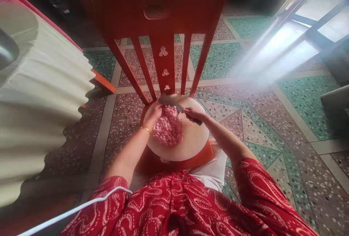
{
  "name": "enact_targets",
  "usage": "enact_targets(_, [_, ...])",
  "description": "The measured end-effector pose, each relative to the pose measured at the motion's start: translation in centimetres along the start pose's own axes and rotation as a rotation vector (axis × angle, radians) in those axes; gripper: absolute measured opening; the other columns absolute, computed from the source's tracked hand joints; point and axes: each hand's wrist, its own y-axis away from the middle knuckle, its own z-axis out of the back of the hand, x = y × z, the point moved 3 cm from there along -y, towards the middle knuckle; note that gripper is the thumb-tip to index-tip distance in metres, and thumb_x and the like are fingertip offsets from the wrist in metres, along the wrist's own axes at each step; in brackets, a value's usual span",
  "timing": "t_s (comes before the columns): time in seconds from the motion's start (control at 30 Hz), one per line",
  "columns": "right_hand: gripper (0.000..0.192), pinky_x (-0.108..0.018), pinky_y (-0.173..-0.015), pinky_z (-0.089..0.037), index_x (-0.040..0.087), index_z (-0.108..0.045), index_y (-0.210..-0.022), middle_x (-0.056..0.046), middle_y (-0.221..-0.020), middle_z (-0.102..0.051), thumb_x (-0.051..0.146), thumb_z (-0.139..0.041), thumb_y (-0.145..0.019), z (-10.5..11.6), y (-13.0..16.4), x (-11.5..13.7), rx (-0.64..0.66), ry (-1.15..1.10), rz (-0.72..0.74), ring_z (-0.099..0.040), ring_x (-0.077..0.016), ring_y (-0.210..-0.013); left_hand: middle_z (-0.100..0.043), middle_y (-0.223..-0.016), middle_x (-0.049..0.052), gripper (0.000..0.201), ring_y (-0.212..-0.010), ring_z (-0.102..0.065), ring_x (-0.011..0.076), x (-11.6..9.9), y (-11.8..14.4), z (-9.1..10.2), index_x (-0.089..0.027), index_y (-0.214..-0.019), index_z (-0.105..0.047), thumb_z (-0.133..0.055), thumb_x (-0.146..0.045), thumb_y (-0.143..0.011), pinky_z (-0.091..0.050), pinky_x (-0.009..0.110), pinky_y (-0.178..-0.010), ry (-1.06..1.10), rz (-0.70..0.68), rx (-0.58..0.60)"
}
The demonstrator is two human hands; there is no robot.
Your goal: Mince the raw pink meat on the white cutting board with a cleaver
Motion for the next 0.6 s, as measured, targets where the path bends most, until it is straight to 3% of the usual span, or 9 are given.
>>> enact_targets(0.1, [0.027,-0.017,-0.035,-0.027,0.019,-0.054,-0.078,0.007,-0.047,-0.045,0.042,-0.049,-0.092,0.1,0.4,1.6,0.046,0.180,0.112,-0.038,-0.0052,-0.033,-0.071,-0.094,0.007,0.031,-0.092,-0.065,0.0219,-1.2,2.0,0.9,-0.020,-0.093,-0.066,-0.040,-0.016,-0.076,-0.053,0.037,-0.085,-0.042,-0.007,0.070])
enact_targets(0.2, [0.029,-0.020,-0.045,-0.031,0.019,-0.057,-0.075,0.002,-0.054,-0.052,0.038,-0.047,-0.094,-0.6,3.4,2.8,0.011,0.520,0.301,-0.045,-0.0076,-0.043,-0.067,-0.093,0.011,0.026,-0.093,-0.062,0.0237,-2.1,6.2,2.7,-0.019,-0.088,-0.064,-0.041,-0.014,-0.077,-0.051,0.039,-0.088,-0.150,-0.142,0.109])
enact_targets(0.27, [0.025,-0.022,-0.052,-0.034,0.021,-0.062,-0.088,-0.002,-0.065,-0.060,0.038,-0.045,-0.095,-2.2,6.3,2.8,-0.046,0.820,0.390,-0.054,-0.0116,-0.053,-0.064,-0.082,0.012,0.021,-0.086,-0.061,0.0249,-2.3,9.6,3.6,-0.020,-0.076,-0.060,-0.041,-0.011,-0.075,-0.051,0.040,-0.084,-0.259,-0.184,0.137])
enact_targets(0.37, [0.031,-0.025,-0.054,-0.036,0.024,-0.055,-0.121,-0.008,-0.084,-0.066,0.039,-0.041,-0.097,-5.3,10.5,1.3,-0.112,1.127,0.305,-0.062,-0.0173,-0.063,-0.058,-0.070,0.012,0.019,-0.076,-0.058,0.0263,-2.3,14.4,4.4,-0.022,-0.067,-0.056,-0.042,-0.010,-0.073,-0.050,0.042,-0.075,-0.373,-0.213,0.212])
enact_targets(0.47, [0.037,-0.026,-0.059,-0.041,0.025,-0.048,-0.133,-0.010,-0.093,-0.067,0.034,-0.043,-0.097,-7.8,13.9,-0.9,-0.152,1.178,0.217,-0.066,-0.0211,-0.075,-0.061,-0.080,0.012,0.022,-0.083,-0.058,0.0269,-2.7,17.4,5.2,-0.022,-0.079,-0.061,-0.042,-0.012,-0.076,-0.049,0.044,-0.078,-0.371,-0.254,0.185])
enact_targets(0.6, [0.040,-0.028,-0.071,-0.049,0.024,-0.048,-0.135,-0.011,-0.104,-0.069,0.031,-0.039,-0.097,-8.2,17.8,-1.1,-0.369,0.903,0.214,-0.067,-0.0222,-0.088,-0.065,-0.101,0.009,0.030,-0.102,-0.058,0.0242,-3.1,17.8,6.5,-0.023,-0.101,-0.063,-0.042,-0.015,-0.081,-0.047,0.042,-0.093,-0.208,-0.259,0.069])
